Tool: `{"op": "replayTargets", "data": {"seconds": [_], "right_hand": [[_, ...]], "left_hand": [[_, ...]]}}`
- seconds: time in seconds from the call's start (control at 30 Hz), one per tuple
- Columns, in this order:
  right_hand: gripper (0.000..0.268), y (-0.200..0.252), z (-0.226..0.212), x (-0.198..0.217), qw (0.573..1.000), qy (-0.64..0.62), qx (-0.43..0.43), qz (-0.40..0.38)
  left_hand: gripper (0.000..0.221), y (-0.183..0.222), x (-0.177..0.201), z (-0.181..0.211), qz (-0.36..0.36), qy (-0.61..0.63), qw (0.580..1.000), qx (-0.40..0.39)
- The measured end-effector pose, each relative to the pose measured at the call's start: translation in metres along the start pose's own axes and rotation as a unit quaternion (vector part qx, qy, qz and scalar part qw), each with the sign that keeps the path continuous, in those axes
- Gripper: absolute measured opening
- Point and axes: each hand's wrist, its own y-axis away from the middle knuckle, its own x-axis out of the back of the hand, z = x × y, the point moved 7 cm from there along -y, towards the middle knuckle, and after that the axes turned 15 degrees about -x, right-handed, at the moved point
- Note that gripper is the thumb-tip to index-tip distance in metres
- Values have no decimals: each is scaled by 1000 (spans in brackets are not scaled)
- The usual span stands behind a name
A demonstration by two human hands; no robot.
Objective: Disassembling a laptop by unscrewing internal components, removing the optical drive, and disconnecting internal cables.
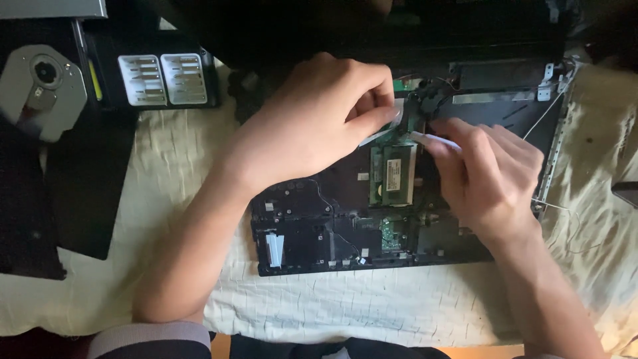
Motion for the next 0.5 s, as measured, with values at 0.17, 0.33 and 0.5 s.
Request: {"op": "replayTargets", "data": {"seconds": [0.17,0.33,0.5], "right_hand": [[35,4,7,-8,998,-56,9,-39],[24,12,50,10,986,-128,-95,46],[21,20,83,27,930,-274,-239,48]], "left_hand": [[12,0,-1,-2,-4,3,1000,-2],[12,2,0,0,5,-23,1000,-17],[12,1,0,2,-6,3,1000,0]]}}
